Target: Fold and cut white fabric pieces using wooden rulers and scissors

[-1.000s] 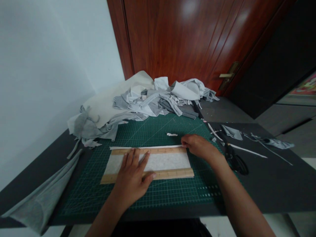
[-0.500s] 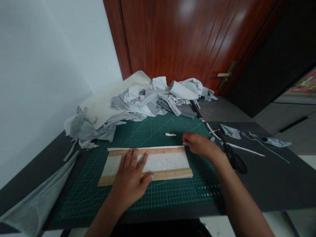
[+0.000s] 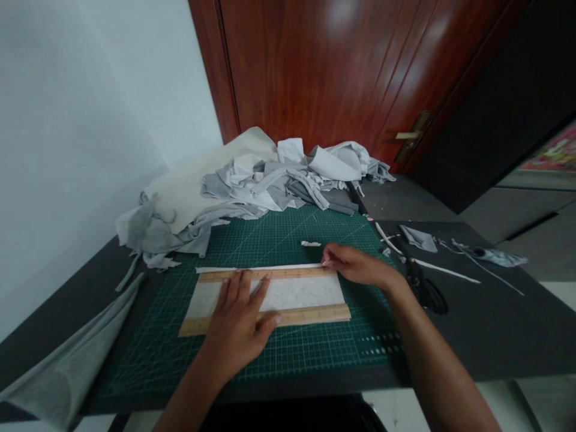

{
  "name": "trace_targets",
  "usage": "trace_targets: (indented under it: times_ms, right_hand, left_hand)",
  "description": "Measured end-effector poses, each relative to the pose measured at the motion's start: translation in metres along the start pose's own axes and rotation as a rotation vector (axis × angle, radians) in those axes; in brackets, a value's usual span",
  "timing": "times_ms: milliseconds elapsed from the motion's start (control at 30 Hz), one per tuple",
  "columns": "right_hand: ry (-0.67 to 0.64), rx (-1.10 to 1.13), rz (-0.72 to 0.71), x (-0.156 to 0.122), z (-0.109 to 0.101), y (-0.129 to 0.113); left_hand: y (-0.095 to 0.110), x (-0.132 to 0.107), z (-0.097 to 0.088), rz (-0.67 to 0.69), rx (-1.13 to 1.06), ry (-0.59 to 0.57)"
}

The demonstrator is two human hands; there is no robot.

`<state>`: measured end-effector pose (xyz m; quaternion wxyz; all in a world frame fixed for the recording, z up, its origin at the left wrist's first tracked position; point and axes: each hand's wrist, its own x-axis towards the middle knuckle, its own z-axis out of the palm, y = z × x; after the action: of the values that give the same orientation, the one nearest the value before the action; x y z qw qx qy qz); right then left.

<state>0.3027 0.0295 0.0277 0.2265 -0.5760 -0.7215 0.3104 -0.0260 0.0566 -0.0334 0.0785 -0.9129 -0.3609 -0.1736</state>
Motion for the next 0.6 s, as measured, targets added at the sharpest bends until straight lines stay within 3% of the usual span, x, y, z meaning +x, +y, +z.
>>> trace_targets:
  times_ms: [167,367,600]
  right_hand:
    - [0.063,0.014,-0.001,0.003,-0.002,0.015]
    - [0.076,0.056,-0.005,0.004,-0.004,0.015]
    - [0.046,-0.122,0.012,0.003,-0.005,0.009]
  left_hand:
    - [0.000,0.000,0.001,-0.005,0.002,-0.002]
    - [0.000,0.001,-0.001,0.001,0.007,-0.013]
    - [0.001,0.001,-0.003,-0.012,-0.004,-0.022]
